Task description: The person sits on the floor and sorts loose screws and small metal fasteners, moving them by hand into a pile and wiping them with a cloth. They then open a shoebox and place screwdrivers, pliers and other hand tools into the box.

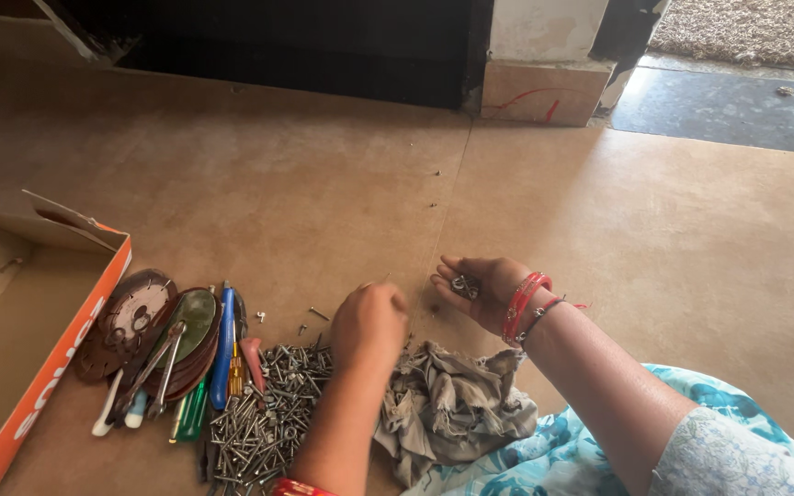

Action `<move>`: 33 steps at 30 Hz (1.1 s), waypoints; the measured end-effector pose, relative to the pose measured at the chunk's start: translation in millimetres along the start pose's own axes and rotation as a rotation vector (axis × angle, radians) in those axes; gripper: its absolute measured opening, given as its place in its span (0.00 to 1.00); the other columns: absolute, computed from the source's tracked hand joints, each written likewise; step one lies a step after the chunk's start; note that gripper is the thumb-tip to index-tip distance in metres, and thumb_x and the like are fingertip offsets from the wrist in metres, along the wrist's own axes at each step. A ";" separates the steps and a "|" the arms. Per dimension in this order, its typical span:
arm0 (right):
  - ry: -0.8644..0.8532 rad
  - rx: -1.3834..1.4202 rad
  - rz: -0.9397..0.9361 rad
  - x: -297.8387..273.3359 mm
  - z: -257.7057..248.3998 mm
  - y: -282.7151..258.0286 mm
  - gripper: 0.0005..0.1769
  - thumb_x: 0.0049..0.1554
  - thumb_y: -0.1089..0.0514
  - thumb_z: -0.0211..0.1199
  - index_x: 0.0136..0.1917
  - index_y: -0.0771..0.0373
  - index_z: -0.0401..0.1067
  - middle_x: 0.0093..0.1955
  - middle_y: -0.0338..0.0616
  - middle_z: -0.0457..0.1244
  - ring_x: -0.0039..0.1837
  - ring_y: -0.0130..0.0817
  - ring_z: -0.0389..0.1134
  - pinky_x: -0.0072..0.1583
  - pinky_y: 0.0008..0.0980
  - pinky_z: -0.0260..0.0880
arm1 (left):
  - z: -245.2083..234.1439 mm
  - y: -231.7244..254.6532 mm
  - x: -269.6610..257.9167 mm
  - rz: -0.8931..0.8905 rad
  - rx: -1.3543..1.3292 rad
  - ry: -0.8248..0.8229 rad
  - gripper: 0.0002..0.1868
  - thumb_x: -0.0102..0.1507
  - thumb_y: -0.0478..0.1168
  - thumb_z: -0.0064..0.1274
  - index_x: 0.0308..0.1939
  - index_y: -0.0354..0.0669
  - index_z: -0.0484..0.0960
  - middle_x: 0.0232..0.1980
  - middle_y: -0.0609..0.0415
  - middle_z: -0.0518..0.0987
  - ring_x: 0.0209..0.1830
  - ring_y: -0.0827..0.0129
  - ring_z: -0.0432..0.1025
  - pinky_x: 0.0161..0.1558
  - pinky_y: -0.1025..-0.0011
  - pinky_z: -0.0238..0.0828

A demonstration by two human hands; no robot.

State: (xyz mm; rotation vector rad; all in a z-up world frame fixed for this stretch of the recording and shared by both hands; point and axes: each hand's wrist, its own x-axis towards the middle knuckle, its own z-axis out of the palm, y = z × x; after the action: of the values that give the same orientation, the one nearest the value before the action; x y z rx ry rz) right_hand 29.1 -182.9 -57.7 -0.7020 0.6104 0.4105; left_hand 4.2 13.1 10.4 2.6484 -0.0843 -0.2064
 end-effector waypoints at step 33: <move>0.012 -0.050 -0.003 -10.0 7.2 3.3 0.15 0.66 0.60 0.50 0.57 0.74 0.70 0.54 0.52 0.66 0.58 0.41 0.71 0.59 0.32 0.78 | 30.5 -7.0 -5.2 0.144 -0.118 0.043 0.11 0.48 0.32 0.66 0.34 0.45 0.89 0.42 0.48 0.83 0.45 0.53 0.79 0.46 0.58 0.76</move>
State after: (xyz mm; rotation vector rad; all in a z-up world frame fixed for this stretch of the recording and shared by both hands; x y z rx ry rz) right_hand 22.5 -177.1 -48.5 -0.7534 0.6125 0.4203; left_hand -5.7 5.8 -18.8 2.5153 -0.2406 -0.1027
